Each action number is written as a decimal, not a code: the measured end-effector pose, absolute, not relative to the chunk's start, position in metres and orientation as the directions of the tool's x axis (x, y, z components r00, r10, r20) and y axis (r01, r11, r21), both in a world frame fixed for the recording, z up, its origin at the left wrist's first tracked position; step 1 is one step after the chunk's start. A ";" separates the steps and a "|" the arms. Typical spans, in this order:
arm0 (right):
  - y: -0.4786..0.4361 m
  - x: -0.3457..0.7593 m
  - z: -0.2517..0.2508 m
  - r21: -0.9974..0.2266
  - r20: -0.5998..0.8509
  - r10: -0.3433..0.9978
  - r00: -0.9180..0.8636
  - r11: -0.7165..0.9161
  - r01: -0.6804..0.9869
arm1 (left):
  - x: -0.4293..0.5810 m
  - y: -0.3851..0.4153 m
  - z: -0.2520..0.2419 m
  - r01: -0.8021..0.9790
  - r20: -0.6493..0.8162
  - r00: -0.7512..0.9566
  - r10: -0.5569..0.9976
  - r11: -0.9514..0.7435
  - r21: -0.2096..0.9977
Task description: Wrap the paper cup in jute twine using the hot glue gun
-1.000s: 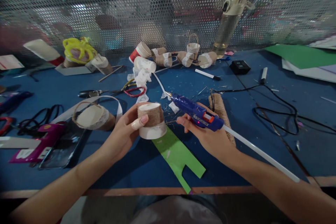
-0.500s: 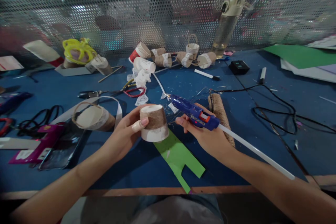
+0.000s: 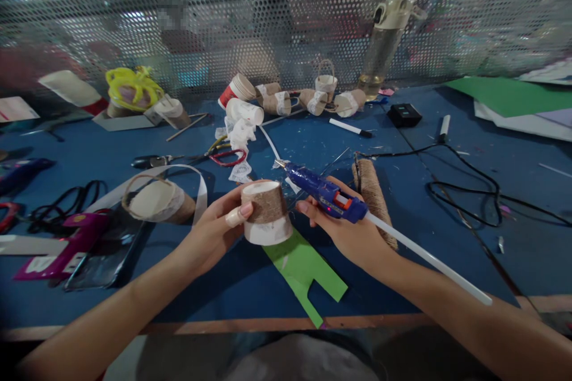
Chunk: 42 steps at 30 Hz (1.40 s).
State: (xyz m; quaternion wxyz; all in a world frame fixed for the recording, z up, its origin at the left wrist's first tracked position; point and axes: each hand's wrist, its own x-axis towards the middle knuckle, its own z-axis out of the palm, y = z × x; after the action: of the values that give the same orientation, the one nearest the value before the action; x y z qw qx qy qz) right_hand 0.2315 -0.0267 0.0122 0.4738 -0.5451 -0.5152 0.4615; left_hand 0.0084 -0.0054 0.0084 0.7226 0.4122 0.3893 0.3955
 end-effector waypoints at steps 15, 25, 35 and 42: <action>-0.034 0.223 -0.003 -0.992 0.004 0.981 0.196 -0.022 0.128 | 0.010 -0.005 0.003 -0.311 -0.234 0.457 0.858 0.401 0.862; -0.035 0.226 -0.012 -0.983 0.084 0.995 0.052 0.074 0.167 | 0.012 -0.008 0.005 -0.220 -0.259 0.410 0.875 0.370 0.902; -0.031 0.223 0.007 -0.993 0.008 0.996 0.092 -0.003 0.117 | 0.008 -0.003 0.004 -0.304 -0.229 0.393 0.890 0.362 0.881; -0.034 0.221 -0.003 -0.994 -0.024 0.986 0.168 -0.042 0.104 | 0.009 -0.005 0.008 -0.331 -0.243 0.383 0.891 0.378 0.865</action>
State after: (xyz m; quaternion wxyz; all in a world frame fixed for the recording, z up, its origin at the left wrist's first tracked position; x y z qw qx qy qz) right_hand 0.2214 -0.0339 -0.0032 0.5042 -0.5741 -0.4743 0.4373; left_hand 0.0090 -0.0050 0.0080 0.7416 0.3761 0.3725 0.4120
